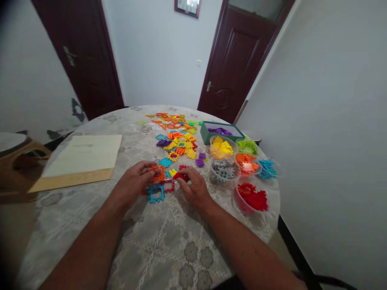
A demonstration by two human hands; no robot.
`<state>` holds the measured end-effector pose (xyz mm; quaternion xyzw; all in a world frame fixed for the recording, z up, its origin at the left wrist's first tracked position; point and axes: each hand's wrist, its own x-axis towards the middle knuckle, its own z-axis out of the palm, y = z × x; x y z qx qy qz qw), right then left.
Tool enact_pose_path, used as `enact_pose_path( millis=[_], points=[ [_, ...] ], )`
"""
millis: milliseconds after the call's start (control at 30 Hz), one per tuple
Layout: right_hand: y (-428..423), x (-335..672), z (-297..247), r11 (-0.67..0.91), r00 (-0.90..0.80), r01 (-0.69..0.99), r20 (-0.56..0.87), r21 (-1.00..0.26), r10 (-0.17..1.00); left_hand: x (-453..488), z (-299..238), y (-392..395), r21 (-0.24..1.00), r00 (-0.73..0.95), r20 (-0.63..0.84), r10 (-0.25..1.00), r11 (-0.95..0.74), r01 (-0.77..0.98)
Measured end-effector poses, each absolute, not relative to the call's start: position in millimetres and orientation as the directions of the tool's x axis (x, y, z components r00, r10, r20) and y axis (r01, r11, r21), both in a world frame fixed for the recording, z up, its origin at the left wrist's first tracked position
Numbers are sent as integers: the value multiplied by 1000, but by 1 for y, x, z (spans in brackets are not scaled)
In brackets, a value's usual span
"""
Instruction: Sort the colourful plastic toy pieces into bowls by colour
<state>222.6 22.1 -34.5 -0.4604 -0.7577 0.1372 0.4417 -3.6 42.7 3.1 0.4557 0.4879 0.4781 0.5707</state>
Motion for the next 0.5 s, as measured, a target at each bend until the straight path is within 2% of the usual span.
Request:
enact_pose_path(
  millis=[167, 333, 433, 500],
  points=[
    [10, 205, -33, 492, -193, 434, 455, -755, 869, 1, 2, 40, 999, 336, -42, 941, 29, 43],
    [7, 210, -32, 390, -117, 331, 373, -859, 920, 3, 4, 38, 993, 445, 11, 895, -64, 103],
    [-1, 226, -12, 377, -44, 325, 384, -867, 922, 3, 7, 37, 996, 425, -9, 905, -28, 81],
    [-14, 246, 9, 356, 20, 419, 401, -835, 916, 0, 9, 37, 997, 317, -6, 948, -19, 77]
  ],
)
